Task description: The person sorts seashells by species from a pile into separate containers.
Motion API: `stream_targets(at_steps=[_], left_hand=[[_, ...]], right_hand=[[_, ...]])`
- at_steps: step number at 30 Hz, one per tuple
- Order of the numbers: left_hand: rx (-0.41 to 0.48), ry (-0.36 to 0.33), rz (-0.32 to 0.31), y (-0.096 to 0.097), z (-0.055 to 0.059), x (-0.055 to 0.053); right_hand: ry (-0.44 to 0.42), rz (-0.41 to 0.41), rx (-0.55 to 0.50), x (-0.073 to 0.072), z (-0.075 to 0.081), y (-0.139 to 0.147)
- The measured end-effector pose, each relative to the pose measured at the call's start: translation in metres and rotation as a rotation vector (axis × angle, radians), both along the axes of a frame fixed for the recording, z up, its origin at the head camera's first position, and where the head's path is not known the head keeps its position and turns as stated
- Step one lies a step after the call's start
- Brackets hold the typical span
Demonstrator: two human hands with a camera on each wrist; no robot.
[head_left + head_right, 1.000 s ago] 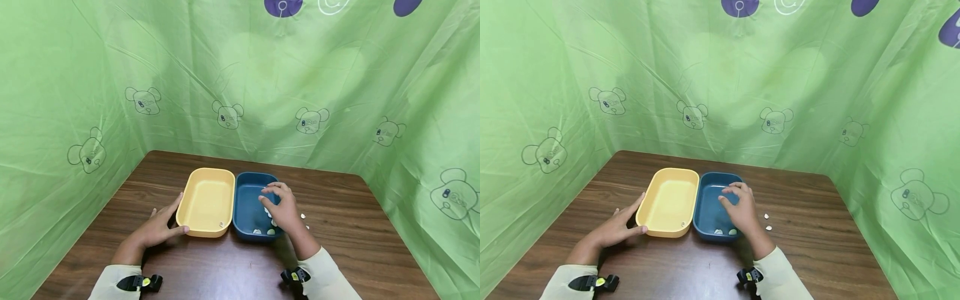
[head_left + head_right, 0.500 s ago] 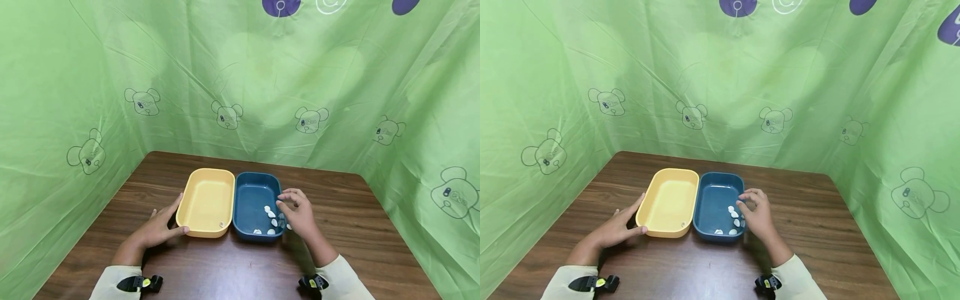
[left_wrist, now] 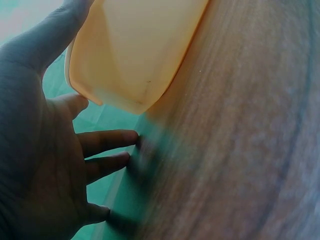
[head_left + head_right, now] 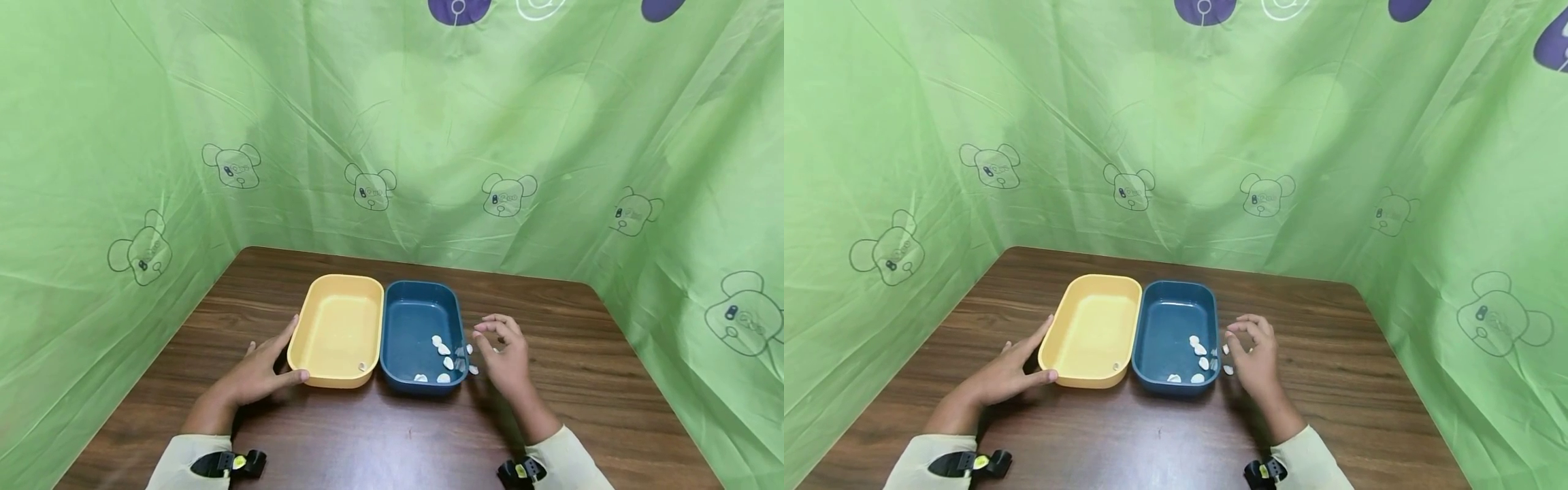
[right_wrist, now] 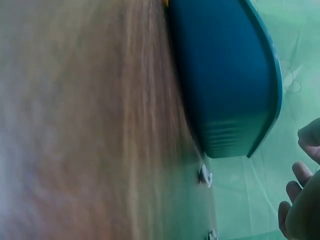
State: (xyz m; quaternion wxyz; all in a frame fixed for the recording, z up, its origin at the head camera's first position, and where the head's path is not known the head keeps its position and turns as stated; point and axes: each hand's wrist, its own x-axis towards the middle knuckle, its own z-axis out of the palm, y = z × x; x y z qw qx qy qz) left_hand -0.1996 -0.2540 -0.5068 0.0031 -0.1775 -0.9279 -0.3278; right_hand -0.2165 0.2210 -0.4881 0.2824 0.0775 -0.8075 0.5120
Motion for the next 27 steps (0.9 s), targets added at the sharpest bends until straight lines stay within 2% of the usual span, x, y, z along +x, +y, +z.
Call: stream_targets(at_steps=[13, 27], left_hand=[[0.002, -0.021, 0.009, 0.001, 0.002, -0.001], [-0.005, -0.029, 0.012, 0.0, 0.001, 0.0]], right_hand=[[-0.019, -0.07, 0.004, -0.008, -0.013, 0.013], [-0.149, -0.05, 0.035, -0.018, -0.035, 0.032]])
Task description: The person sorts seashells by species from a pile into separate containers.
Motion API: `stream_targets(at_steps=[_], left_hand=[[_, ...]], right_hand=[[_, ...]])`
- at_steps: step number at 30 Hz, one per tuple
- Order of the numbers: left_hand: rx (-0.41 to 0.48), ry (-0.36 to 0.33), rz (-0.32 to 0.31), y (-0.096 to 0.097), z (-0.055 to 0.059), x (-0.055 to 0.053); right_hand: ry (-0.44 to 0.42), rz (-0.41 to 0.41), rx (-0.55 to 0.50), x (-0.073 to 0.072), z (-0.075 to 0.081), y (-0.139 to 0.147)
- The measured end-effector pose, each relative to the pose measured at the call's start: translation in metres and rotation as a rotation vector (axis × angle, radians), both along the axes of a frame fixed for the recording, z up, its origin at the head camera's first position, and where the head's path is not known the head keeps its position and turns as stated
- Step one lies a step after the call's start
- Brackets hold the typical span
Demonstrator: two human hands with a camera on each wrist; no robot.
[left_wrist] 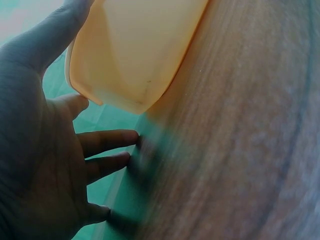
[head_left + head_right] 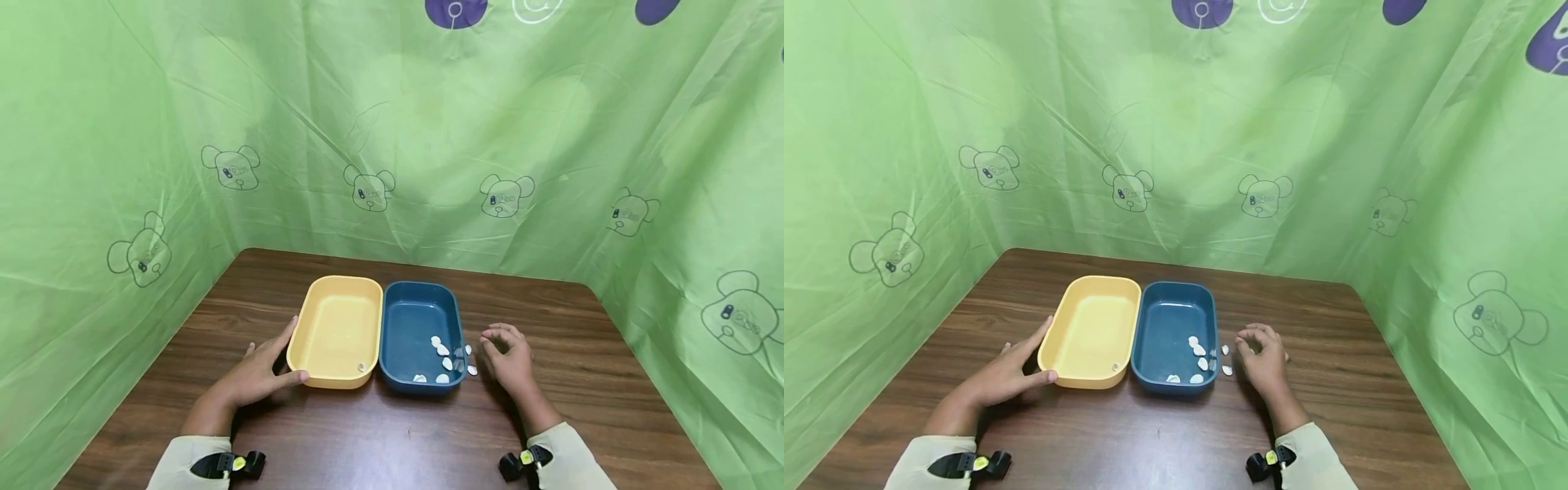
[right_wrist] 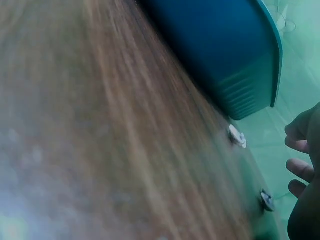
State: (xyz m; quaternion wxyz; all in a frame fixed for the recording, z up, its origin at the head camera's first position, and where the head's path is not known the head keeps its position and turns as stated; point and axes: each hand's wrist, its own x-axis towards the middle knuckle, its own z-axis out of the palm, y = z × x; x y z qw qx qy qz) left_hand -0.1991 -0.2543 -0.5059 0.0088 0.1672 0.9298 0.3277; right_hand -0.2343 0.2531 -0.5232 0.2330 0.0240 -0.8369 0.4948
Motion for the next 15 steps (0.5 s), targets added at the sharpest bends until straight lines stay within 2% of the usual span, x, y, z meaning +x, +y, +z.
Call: stream_targets(at_steps=[5, 9, 15], left_hand=[[0.009, -0.003, -0.004, 0.0, -0.001, 0.001], [0.019, 0.001, -0.007, 0.0, 0.001, 0.001], [0.014, 0.002, -0.008, 0.001, 0.002, 0.0]], right_hand=[[-0.094, 0.033, -0.001, -0.003, -0.007, 0.005], [-0.161, 0.041, 0.083, -0.004, -0.01, 0.008], [-0.193, 0.095, 0.22, -0.005, -0.013, 0.011]])
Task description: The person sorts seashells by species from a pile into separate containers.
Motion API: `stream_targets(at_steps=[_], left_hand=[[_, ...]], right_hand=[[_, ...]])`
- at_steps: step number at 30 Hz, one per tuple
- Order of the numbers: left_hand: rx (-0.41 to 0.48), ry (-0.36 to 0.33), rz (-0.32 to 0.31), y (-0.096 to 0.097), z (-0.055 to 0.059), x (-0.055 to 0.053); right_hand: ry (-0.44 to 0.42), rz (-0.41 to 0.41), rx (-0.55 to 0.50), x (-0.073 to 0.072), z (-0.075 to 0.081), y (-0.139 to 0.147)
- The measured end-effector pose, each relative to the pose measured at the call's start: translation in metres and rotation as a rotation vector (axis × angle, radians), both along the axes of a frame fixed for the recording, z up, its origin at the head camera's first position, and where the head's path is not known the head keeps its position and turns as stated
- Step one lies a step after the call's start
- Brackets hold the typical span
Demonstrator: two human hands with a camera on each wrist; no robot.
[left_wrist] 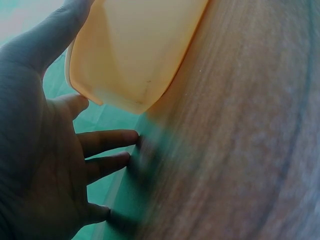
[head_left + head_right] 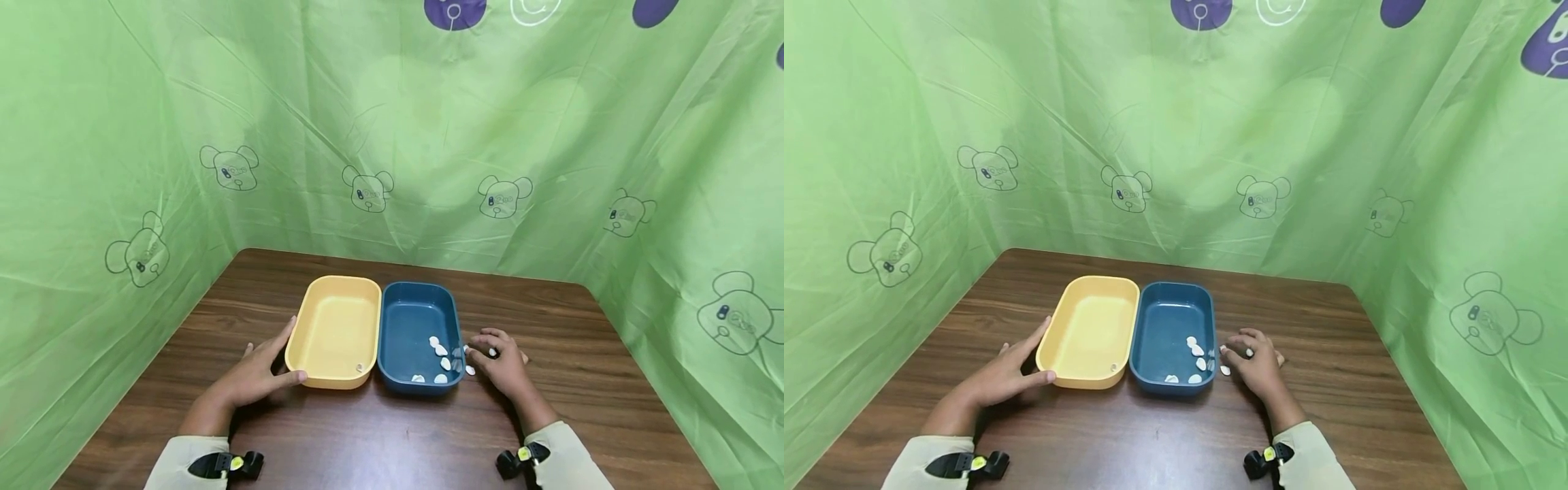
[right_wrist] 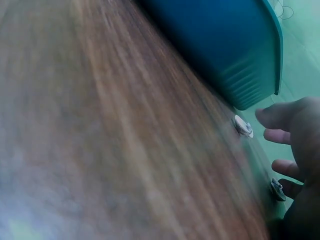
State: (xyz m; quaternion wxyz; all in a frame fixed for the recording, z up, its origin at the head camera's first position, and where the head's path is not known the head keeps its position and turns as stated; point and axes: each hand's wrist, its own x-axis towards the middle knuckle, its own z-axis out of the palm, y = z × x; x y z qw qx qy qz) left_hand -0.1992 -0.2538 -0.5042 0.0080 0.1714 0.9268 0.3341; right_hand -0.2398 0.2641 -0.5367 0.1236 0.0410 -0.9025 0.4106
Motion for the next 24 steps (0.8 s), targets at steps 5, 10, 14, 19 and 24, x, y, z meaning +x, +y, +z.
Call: stream_targets(at_steps=[5, 10, 14, 19, 24], left_hand=[[-0.007, 0.008, -0.002, 0.0, 0.0002, -0.0005], [-0.009, 0.014, -0.005, -0.0003, -0.0001, -0.0005], [-0.004, 0.015, -0.003, -0.0006, -0.0006, -0.0011], [-0.003, 0.013, -0.005, -0.0009, -0.0014, -0.0013], [-0.003, 0.016, -0.007, -0.0014, -0.0026, -0.0012]], right_hand=[[-0.02, 0.011, 0.058, 0.0, -0.0007, 0.0004], [-0.038, 0.005, 0.084, -0.0015, -0.0017, 0.0005], [-0.04, 0.001, 0.09, -0.0034, -0.0025, 0.0], [-0.059, 0.001, 0.087, -0.0024, -0.0015, -0.0005], [-0.085, 0.003, 0.108, -0.0013, -0.0014, -0.0007]])
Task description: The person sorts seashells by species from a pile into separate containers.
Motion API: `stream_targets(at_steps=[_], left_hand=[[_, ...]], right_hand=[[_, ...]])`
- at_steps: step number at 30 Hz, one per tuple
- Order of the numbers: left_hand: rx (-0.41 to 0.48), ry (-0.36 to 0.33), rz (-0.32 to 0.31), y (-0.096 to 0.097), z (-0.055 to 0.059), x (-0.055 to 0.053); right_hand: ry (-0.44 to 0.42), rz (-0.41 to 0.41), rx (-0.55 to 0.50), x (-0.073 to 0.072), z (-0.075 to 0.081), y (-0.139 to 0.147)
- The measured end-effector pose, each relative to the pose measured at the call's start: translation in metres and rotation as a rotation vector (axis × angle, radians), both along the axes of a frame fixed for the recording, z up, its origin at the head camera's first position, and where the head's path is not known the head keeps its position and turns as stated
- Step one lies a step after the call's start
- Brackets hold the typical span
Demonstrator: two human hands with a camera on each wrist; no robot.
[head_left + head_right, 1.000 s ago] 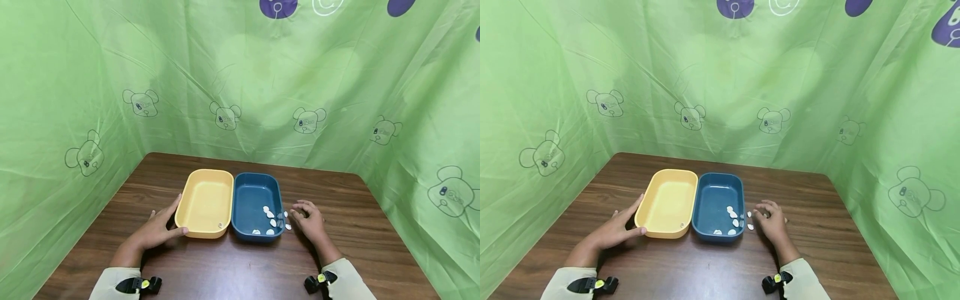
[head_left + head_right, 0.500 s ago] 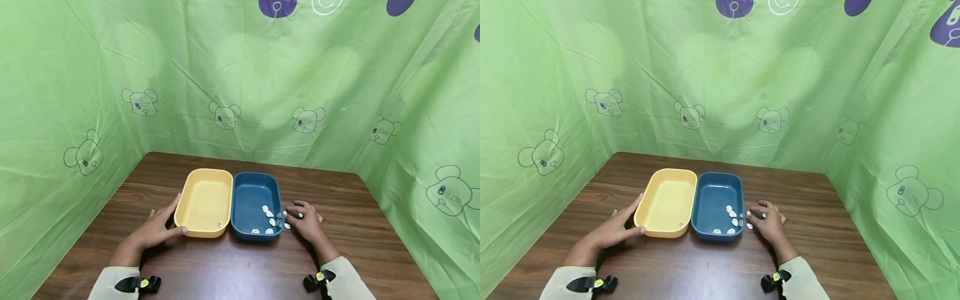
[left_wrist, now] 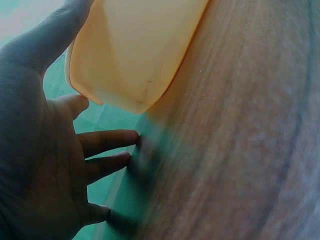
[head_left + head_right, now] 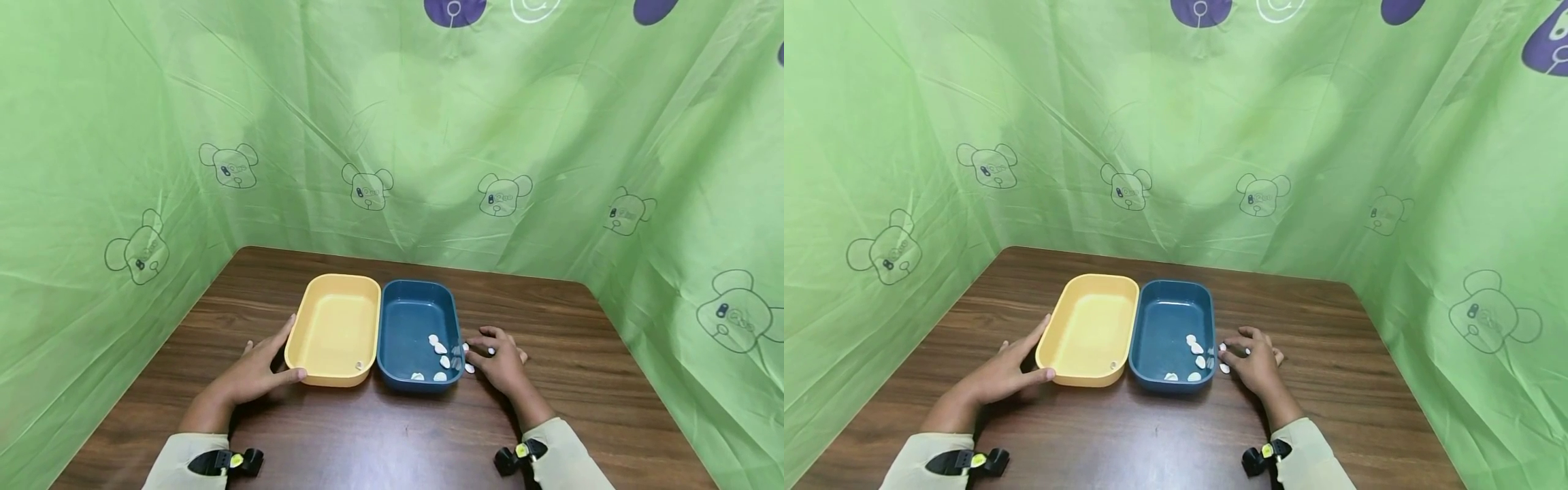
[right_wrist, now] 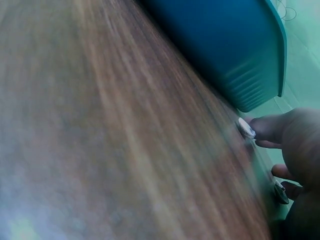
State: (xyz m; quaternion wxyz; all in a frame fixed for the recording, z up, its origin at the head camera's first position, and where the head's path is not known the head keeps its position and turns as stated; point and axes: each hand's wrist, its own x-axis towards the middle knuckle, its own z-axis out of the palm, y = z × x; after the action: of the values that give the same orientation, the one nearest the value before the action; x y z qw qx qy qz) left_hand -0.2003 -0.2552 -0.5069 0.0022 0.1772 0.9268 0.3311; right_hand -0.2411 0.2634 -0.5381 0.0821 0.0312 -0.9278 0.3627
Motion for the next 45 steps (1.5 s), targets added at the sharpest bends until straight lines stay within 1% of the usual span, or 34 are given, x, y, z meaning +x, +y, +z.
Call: stream_targets(at_steps=[5, 10, 22, 29, 36, 45], left_hand=[[0.001, -0.003, 0.002, -0.0005, -0.0003, -0.0002], [-0.002, -0.004, 0.004, -0.0005, -0.0003, 0.0003], [-0.003, 0.002, -0.001, 0.0012, 0.0002, 0.0001], [-0.006, 0.004, 0.003, 0.001, 0.0002, 0.0006], [-0.004, 0.004, 0.002, 0.0008, -0.0004, 0.0005], [0.003, 0.008, 0.001, 0.0005, 0.0, 0.0006]], right_hand=[[-0.014, 0.007, 0.016, -0.0001, -0.0002, -0.0005], [-0.009, 0.006, 0.019, -0.0006, -0.0008, -0.0008], [0.008, -0.002, -0.009, 0.0013, -0.0007, 0.0006], [0.042, -0.011, -0.023, 0.0008, -0.0005, -0.0004], [0.095, -0.032, -0.058, 0.0001, -0.0023, -0.0019], [0.115, -0.059, -0.074, 0.0003, -0.001, -0.0036]])
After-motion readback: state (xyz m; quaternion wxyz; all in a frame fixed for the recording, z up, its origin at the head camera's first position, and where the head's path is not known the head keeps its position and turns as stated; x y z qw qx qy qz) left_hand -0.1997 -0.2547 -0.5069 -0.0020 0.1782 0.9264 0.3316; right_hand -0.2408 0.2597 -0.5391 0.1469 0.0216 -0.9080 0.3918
